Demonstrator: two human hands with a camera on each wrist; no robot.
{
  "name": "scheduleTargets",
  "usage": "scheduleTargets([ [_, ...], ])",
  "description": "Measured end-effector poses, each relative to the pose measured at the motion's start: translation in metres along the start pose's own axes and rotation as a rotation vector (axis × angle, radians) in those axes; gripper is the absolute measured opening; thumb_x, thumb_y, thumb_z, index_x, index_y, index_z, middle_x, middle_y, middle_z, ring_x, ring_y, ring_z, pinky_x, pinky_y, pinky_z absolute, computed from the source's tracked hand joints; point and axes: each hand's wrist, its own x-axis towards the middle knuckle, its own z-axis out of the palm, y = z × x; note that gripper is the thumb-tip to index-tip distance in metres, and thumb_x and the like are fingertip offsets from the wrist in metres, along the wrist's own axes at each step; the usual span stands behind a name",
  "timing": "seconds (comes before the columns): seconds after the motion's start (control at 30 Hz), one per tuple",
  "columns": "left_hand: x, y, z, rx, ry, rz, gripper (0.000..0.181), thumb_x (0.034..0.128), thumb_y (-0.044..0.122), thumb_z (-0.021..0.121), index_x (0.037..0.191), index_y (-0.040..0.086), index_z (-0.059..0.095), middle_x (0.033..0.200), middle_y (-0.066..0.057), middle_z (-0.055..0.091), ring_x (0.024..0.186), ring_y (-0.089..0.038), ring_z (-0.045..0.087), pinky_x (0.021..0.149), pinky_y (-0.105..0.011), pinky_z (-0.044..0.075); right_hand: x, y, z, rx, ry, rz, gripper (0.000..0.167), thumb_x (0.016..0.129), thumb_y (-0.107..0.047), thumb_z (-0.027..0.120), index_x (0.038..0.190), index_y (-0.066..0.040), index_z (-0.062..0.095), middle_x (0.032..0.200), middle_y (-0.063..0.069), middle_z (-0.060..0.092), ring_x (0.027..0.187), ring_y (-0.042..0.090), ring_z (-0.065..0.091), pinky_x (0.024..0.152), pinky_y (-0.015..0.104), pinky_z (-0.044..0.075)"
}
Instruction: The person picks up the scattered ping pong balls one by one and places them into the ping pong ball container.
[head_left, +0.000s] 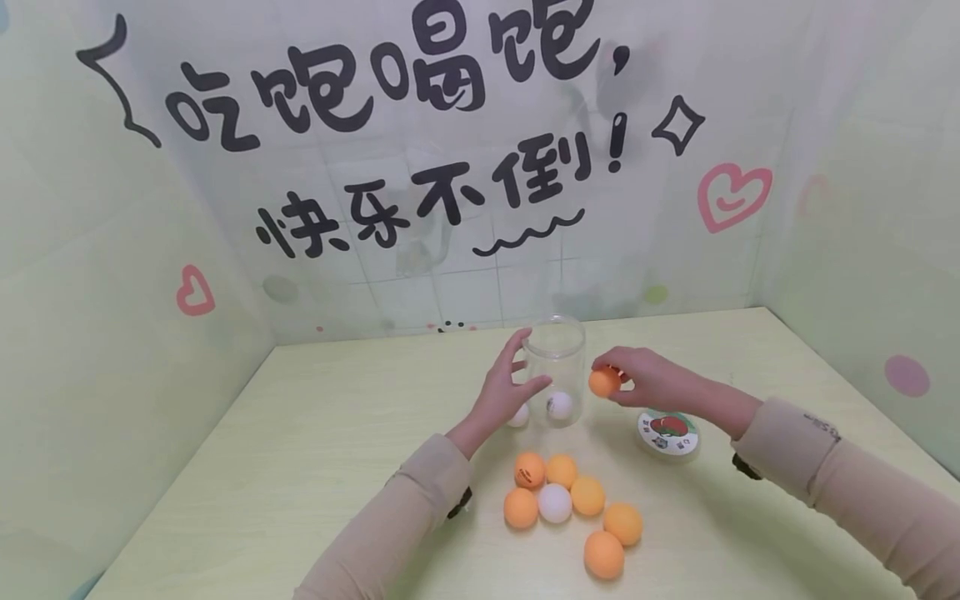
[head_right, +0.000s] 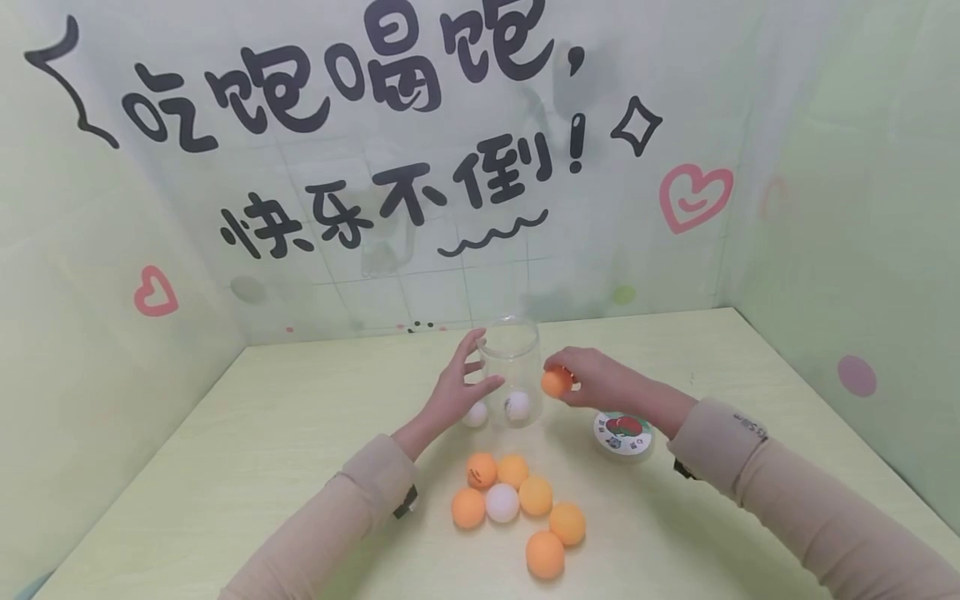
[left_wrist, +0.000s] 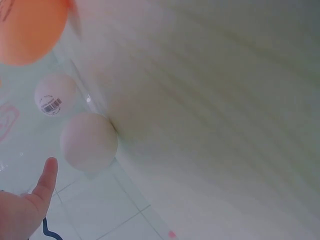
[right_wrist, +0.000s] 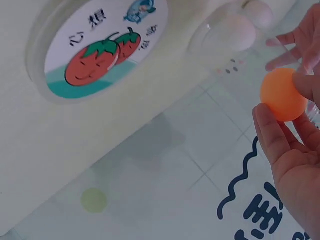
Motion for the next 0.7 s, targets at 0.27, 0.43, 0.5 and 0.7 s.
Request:
scheduleTargets([
  [0.27,0.001,0.0,0.001,0.02,0.0,0.004,0.073,0.0825,0.019,0.068,0.143,0.024,0.026,0.145,-0.012,0.03,0.118,-0.036,0.047,0.079,-0.035,0.054,0.008,0.001,-0.023,-0.026,0.03,0.024,0.032,0.077,-0.002,0.068,0.107,0.004,0.059,0.097,0.01,0.062,0.084,0.021,0.057,0.073,0.036,0.055],
  [0.43,0.001,0.0,0.001,0.012,0.004,0.007,0.073,0.0825,0.018,0.068,0.142,0.023,0.027,0.145,-0.012,0.031,0.118,-0.037,0.047,0.08,-0.036,0.054,0.015,-0.001,-0.034,-0.045,0.043,0.027,0.029,0.077,-0.002,0.069,0.105,0.003,0.06,0.094,0.008,0.062,0.083,0.021,0.056,0.073,0.037,0.055],
  [0.5,0.001,0.0,0.001,0.011,0.006,0.009,0.073,0.0826,0.018,0.068,0.142,0.023,0.027,0.145,-0.013,0.031,0.117,-0.037,0.047,0.08,-0.036,0.054,0.017,-0.002,-0.038,-0.051,0.053,0.018,0.029,0.077,-0.001,0.068,0.104,0.004,0.06,0.093,0.009,0.062,0.083,0.021,0.056,0.073,0.037,0.055],
  [0.7,0.001,0.0,0.001,0.007,0.009,0.009,0.072,0.0828,0.017,0.068,0.142,0.022,0.027,0.145,-0.012,0.03,0.118,-0.037,0.047,0.079,-0.034,0.054,0.023,-0.006,-0.045,-0.042,0.061,0.038,0.031,0.078,-0.001,0.068,0.107,0.003,0.059,0.096,0.01,0.061,0.085,0.022,0.056,0.075,0.037,0.055],
])
